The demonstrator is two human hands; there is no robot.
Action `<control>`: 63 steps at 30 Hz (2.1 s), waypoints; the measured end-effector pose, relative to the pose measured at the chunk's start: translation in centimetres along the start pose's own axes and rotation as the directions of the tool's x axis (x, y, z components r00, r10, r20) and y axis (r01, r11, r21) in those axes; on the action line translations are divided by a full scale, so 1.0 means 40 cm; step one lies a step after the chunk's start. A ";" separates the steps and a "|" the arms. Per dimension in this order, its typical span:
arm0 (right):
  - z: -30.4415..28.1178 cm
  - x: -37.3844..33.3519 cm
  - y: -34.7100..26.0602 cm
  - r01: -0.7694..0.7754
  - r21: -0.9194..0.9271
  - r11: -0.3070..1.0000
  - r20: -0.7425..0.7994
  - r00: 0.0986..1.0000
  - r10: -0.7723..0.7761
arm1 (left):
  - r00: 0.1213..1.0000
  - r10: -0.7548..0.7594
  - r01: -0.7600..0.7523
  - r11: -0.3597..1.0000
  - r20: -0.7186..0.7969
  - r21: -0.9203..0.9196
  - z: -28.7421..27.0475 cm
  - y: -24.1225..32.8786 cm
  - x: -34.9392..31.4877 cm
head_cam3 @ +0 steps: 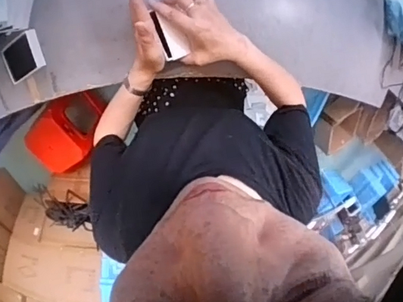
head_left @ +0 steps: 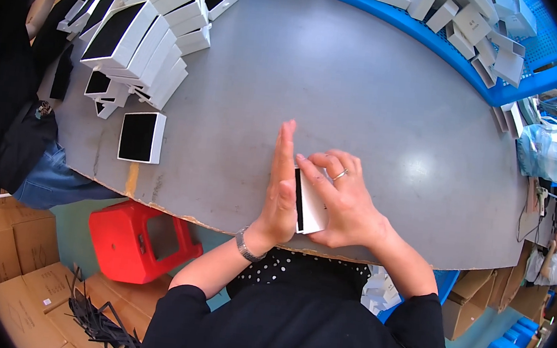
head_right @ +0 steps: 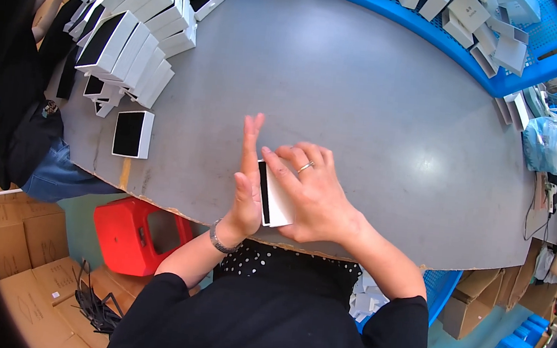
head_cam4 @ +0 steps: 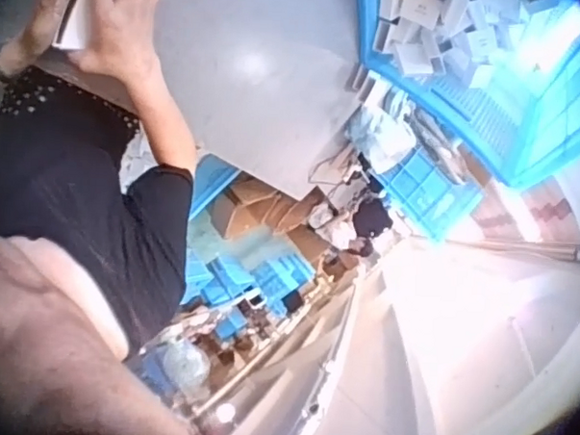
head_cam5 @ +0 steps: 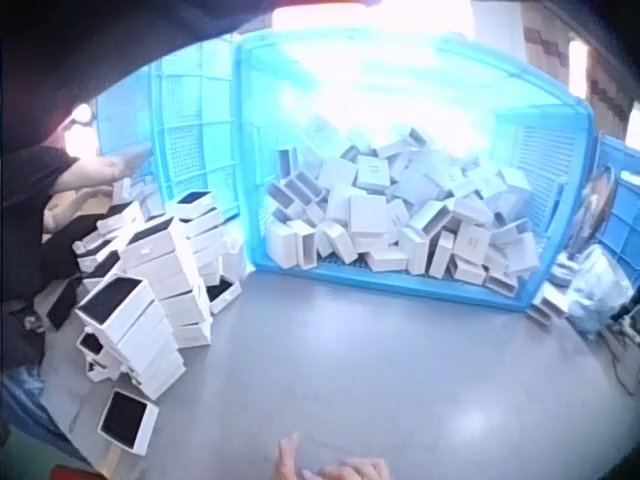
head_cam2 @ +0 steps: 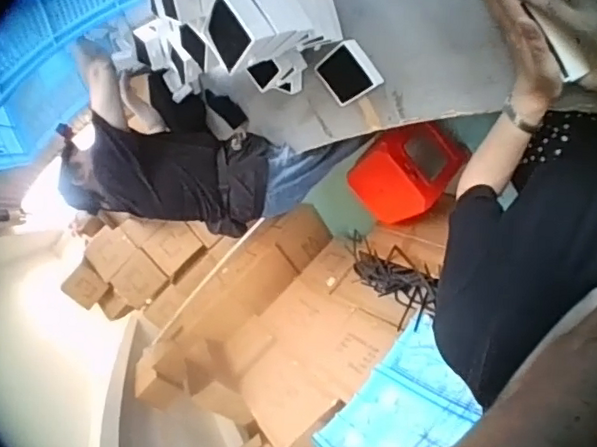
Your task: Assembling small white product boxes by placing lids on black inserts.
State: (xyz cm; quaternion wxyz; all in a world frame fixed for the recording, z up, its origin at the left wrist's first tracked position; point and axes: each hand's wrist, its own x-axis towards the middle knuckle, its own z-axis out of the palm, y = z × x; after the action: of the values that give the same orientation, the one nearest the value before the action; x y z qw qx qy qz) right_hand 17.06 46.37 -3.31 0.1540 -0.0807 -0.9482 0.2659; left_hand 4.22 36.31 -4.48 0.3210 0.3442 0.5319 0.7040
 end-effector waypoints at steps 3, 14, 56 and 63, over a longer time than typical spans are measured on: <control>-0.013 -0.002 -0.007 0.032 -0.049 0.998 0.014 0.999 -0.031 | 0.995 0.030 -0.020 0.994 -0.093 0.107 -0.026 0.031 0.007; -0.081 -0.040 -0.030 0.011 -0.013 1.000 -0.034 0.999 -0.011 | 0.996 0.074 -0.068 0.990 -0.041 0.121 -0.006 -0.075 0.037; -0.596 -0.718 0.353 -0.879 -0.064 0.472 -0.373 0.460 0.806 | 0.991 0.112 -0.128 0.581 0.077 0.804 -0.043 -0.130 0.367; -0.952 -0.503 1.119 -0.880 -0.092 0.466 -0.747 0.371 0.551 | 0.874 0.486 -0.167 0.342 -0.022 0.925 -0.129 -0.102 0.761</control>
State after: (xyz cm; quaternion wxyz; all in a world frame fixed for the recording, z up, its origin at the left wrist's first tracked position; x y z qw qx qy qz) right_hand 51.92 97.76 -1.12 0.2948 -0.6195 -0.7273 0.0178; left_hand -16.66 59.41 -5.09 -0.1477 0.4525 0.7842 0.3981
